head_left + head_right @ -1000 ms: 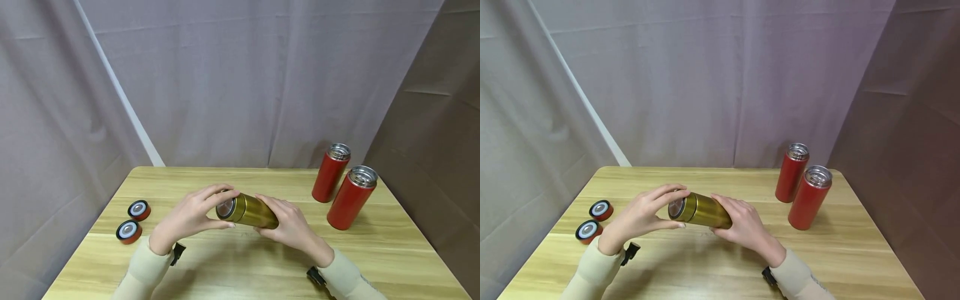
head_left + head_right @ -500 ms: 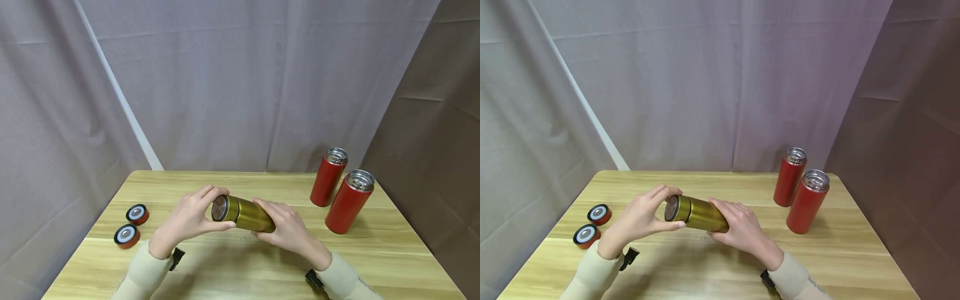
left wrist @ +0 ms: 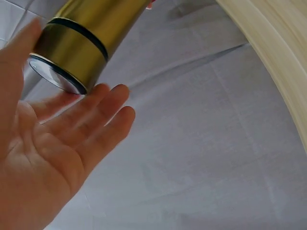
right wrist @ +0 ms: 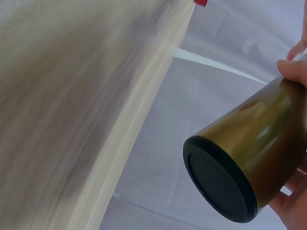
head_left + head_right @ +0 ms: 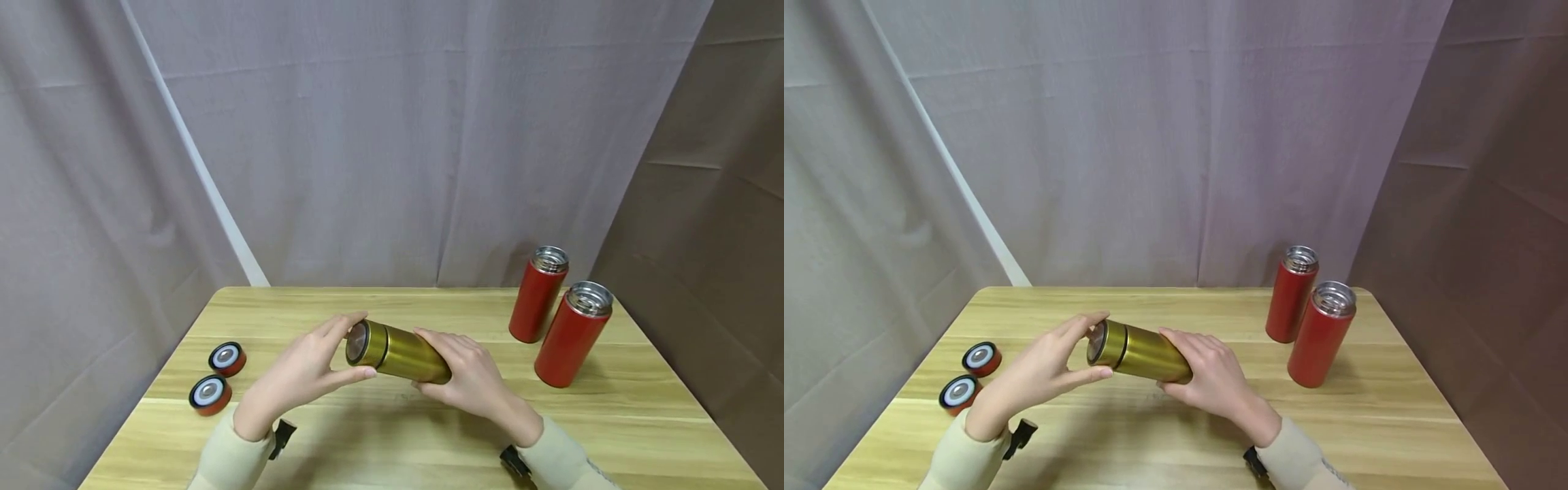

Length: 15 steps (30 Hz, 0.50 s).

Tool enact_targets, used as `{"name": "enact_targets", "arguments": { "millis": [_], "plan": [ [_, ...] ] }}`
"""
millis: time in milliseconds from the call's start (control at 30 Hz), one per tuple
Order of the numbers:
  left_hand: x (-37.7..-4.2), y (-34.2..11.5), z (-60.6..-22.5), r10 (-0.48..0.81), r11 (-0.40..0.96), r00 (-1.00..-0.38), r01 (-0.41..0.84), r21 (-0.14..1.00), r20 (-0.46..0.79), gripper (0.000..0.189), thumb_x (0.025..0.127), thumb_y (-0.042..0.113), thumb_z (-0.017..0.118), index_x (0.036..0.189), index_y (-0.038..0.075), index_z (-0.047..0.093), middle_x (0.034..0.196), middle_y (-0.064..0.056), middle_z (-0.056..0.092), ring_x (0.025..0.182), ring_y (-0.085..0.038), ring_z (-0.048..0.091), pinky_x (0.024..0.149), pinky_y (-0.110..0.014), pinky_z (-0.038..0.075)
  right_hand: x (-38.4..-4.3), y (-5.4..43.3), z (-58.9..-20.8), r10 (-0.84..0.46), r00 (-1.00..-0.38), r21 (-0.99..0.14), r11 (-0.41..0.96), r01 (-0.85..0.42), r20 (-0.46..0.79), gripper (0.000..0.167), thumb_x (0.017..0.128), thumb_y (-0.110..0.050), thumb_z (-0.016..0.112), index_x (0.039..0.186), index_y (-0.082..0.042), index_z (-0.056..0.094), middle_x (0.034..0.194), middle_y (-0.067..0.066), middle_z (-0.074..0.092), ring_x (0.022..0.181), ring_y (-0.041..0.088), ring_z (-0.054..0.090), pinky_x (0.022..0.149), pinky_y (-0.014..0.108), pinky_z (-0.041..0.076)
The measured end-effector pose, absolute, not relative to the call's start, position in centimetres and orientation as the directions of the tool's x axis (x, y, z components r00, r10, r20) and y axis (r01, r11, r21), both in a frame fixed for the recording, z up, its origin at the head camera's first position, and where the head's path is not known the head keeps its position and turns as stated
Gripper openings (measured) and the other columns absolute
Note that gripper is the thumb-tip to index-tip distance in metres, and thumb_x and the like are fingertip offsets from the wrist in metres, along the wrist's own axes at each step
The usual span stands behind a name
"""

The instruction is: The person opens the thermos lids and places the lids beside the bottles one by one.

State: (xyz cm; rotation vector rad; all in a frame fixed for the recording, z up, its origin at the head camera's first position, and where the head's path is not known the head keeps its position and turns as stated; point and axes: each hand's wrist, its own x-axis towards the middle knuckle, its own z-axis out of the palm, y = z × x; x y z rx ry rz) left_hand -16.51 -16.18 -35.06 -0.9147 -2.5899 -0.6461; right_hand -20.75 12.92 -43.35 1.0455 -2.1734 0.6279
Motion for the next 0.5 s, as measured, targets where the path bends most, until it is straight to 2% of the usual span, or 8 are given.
{"name": "enact_targets", "arguments": {
  "millis": [100, 200, 500],
  "plan": [
    [-16.35, -16.37, -35.14, 0.553, 0.649, -0.707, 0.698, 0.303, 0.441, 0.079, 0.09, 0.053, 0.071, 0.155, 0.023, 0.037, 0.138, 0.001, 0.055, 0.119, -0.013, 0.059, 0.094, -0.038, 0.055, -20.73, 13.02, -43.4, -0.498, -0.483, -0.147, 0.571, -0.808, 0.72, 0.088, 0.063, -0.038, 0.092, 0.141, -0.016, 0.058, 0.121, 0.003, 0.071, 0.099, 0.023, 0.07, 0.08, 0.044, 0.058],
    [-16.21, -16.47, -35.19, 0.576, 0.627, -0.682, 0.722, 0.291, 0.451, 0.079, 0.091, 0.047, 0.073, 0.156, 0.025, 0.035, 0.143, 0.003, 0.051, 0.122, -0.013, 0.057, 0.095, -0.038, 0.054, -20.67, 13.1, -43.31, -0.514, -0.473, -0.134, 0.563, -0.815, 0.716, 0.087, 0.063, -0.038, 0.091, 0.14, -0.016, 0.058, 0.119, 0.004, 0.071, 0.098, 0.022, 0.07, 0.079, 0.044, 0.058],
    [-15.79, -16.7, -34.97, 0.618, 0.591, -0.63, 0.767, 0.25, 0.47, 0.073, 0.091, 0.039, 0.076, 0.153, 0.026, 0.041, 0.147, 0.005, 0.048, 0.13, -0.014, 0.053, 0.102, -0.038, 0.05, -20.11, 13.8, -43.21, -0.536, -0.468, -0.112, 0.565, -0.817, 0.703, 0.084, 0.064, -0.04, 0.089, 0.139, -0.014, 0.06, 0.115, 0.004, 0.072, 0.098, 0.022, 0.07, 0.08, 0.044, 0.058]
  ]
}}
